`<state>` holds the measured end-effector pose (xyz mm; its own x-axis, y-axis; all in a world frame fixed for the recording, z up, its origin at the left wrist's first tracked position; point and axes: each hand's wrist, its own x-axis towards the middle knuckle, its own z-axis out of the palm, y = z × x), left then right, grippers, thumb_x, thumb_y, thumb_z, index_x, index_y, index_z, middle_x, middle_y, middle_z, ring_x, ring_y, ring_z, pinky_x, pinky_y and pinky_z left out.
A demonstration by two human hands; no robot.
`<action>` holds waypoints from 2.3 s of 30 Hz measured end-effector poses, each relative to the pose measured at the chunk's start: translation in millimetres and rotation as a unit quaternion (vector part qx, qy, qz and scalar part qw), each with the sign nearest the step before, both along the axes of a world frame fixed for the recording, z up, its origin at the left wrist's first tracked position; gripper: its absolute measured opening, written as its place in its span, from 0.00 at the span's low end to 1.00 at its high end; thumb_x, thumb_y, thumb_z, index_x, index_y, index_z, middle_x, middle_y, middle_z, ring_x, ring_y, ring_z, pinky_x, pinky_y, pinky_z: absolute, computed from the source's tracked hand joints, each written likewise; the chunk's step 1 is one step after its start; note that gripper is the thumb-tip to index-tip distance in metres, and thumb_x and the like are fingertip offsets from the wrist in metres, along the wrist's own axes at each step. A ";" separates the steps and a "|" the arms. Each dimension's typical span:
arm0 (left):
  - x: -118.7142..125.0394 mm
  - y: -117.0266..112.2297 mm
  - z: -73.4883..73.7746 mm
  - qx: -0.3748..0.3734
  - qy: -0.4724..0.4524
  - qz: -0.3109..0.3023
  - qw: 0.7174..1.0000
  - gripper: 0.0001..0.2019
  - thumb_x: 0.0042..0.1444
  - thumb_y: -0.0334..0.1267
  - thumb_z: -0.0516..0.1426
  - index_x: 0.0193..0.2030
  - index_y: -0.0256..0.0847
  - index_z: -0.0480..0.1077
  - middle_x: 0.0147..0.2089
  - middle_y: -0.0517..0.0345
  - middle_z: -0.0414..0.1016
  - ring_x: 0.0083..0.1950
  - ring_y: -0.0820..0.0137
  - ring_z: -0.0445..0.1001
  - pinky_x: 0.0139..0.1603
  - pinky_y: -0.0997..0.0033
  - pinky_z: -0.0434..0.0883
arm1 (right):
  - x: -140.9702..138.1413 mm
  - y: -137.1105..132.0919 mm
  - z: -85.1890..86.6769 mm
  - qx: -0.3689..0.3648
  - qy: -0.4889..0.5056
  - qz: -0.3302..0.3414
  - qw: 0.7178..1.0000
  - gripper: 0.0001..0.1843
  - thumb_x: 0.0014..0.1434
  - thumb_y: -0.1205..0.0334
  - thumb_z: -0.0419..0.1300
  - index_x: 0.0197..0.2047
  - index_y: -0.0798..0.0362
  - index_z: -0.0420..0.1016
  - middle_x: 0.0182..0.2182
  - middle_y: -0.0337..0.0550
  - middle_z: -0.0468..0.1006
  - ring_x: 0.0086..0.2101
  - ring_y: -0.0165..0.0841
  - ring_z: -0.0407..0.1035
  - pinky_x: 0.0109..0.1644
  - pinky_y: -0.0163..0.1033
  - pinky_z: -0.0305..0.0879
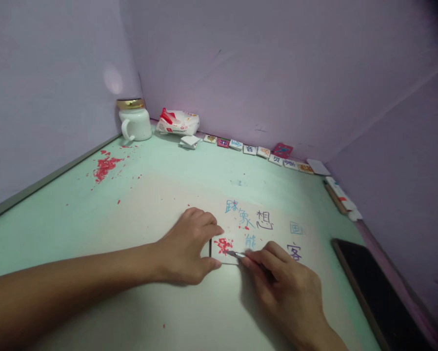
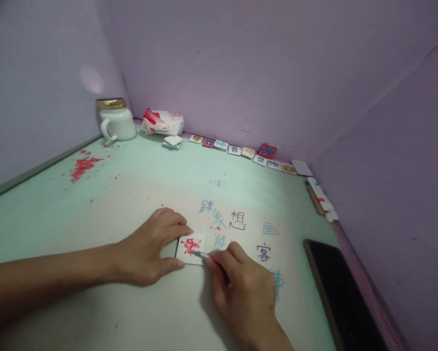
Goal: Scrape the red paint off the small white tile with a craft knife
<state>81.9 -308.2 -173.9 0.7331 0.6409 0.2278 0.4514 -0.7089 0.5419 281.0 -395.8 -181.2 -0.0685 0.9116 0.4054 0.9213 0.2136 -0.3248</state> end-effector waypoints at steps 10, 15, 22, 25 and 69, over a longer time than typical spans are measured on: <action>0.0 -0.8 1.5 -0.014 0.002 0.007 1.000 0.22 0.41 0.38 0.65 0.45 0.36 0.72 0.42 0.50 0.70 0.44 0.58 0.65 0.52 0.53 0.61 | 1.3 -2.9 5.9 0.005 0.052 -0.010 0.999 0.15 0.61 0.54 0.53 0.32 0.49 0.79 0.22 0.36 0.71 0.17 0.24 0.62 0.20 0.32 0.53; -1.2 -0.8 0.4 -0.005 0.000 -0.008 1.000 0.19 0.43 0.37 0.64 0.43 0.37 0.71 0.41 0.50 0.69 0.43 0.59 0.66 0.51 0.53 0.61 | -4.8 -2.8 4.1 -0.014 -0.001 -0.029 0.999 0.19 0.62 0.51 0.51 0.30 0.48 0.79 0.21 0.35 0.71 0.16 0.24 0.62 0.20 0.33 0.50; -0.2 1.4 0.2 -0.013 0.003 -0.009 1.000 0.19 0.41 0.36 0.64 0.43 0.37 0.71 0.42 0.50 0.69 0.43 0.59 0.65 0.51 0.52 0.61 | 8.3 13.4 2.0 0.065 -0.048 -0.135 0.987 0.17 0.61 0.53 0.54 0.32 0.52 0.79 0.24 0.38 0.75 0.20 0.26 0.65 0.21 0.33 0.51; -0.2 0.9 -0.1 -0.018 0.003 -0.010 1.000 0.20 0.41 0.34 0.64 0.44 0.36 0.72 0.42 0.49 0.69 0.44 0.58 0.65 0.52 0.52 0.60 | 10.9 12.4 2.2 0.069 0.022 -0.115 0.991 0.16 0.60 0.52 0.55 0.32 0.53 0.79 0.23 0.37 0.73 0.20 0.25 0.64 0.23 0.32 0.54; 1.3 2.2 3.8 -0.026 0.015 0.005 1.000 0.20 0.41 0.39 0.66 0.43 0.35 0.72 0.43 0.48 0.72 0.45 0.56 0.67 0.52 0.52 0.62 | -3.3 8.5 4.1 0.000 -0.060 -0.059 0.996 0.17 0.61 0.54 0.52 0.28 0.48 0.78 0.22 0.34 0.72 0.19 0.26 0.64 0.21 0.34 0.43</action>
